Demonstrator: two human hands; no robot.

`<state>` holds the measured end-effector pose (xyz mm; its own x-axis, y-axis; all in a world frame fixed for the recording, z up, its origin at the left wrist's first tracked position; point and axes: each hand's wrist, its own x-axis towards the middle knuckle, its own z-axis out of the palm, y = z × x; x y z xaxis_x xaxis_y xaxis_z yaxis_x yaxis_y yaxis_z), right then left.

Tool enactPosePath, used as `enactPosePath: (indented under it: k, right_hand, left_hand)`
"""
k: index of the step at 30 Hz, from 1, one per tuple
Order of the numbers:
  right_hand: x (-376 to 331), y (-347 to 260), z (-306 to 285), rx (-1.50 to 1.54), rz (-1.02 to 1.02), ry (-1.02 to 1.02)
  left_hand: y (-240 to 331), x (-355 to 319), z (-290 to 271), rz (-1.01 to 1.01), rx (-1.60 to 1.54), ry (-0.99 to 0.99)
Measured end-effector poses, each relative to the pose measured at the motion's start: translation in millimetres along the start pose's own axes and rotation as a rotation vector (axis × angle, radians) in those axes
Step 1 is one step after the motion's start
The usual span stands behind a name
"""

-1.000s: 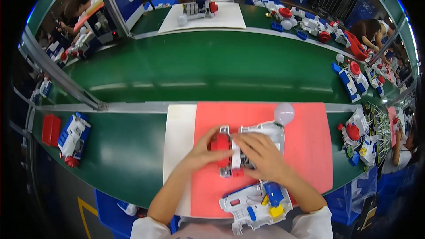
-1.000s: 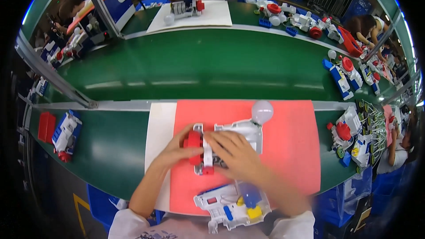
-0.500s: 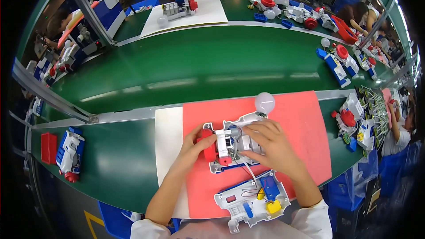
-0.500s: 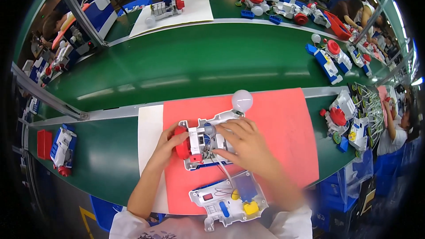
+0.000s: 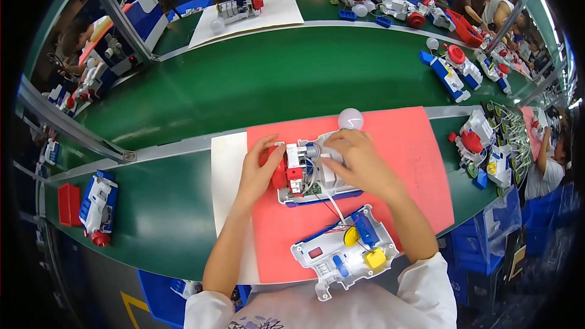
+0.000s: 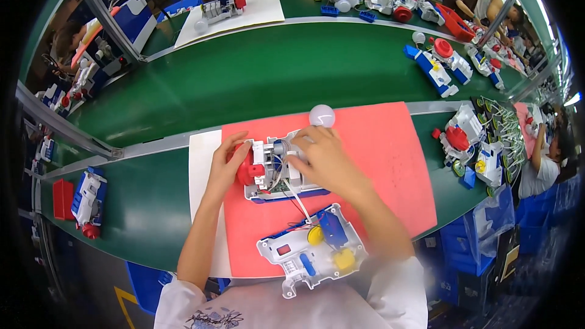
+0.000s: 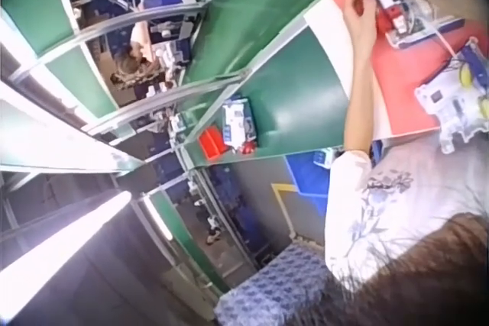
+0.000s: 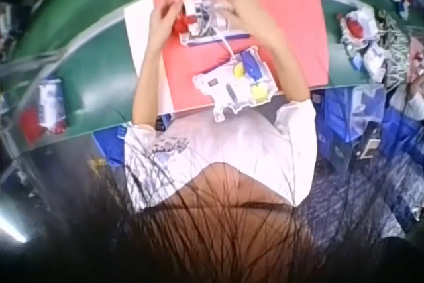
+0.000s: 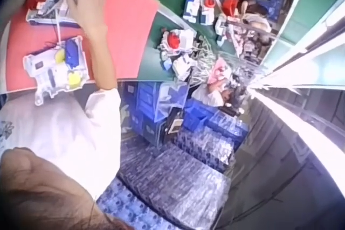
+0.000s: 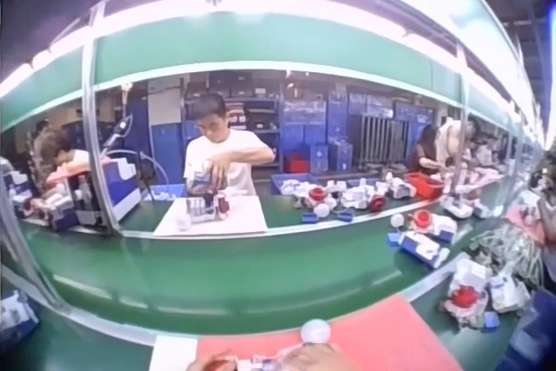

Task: Assembling the plastic components, wiring, and light bulb of a toy device on an assembly line.

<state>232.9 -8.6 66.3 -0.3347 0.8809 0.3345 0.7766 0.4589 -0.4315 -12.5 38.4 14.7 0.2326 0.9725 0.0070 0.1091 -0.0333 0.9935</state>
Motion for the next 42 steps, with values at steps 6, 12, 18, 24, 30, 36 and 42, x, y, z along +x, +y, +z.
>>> enactPosePath:
  k: [6,12,18,24,30,36,42]
  right_hand:
    - [-75,-23,-58,0.181,0.158,-0.229]
    - [-130,-47,-49,0.200,0.138,-0.188]
    - [-128,-44,-44,0.209,0.198,0.061]
    - [-78,-68,-55,0.213,0.036,0.448]
    - [-20,-68,-63,0.111,-0.124,0.558]
    - [-10,-30,-73,0.053,-0.224,0.480]
    - [-53,-19,-96,0.311,0.023,0.436]
  left_hand:
    - [10,-23,-6,0.279,0.272,0.362]
    - [58,-121,32,0.484,0.472,-0.072]
    - [39,-122,65,0.251,0.306,-0.109]
    - [58,-109,55,0.133,0.064,-0.233]
    - [67,-92,52,0.065,-0.313,-0.151]
    - [56,-75,47,-0.052,-0.404,-0.234]
    - [97,-44,40,-0.055,-0.532,-0.305]
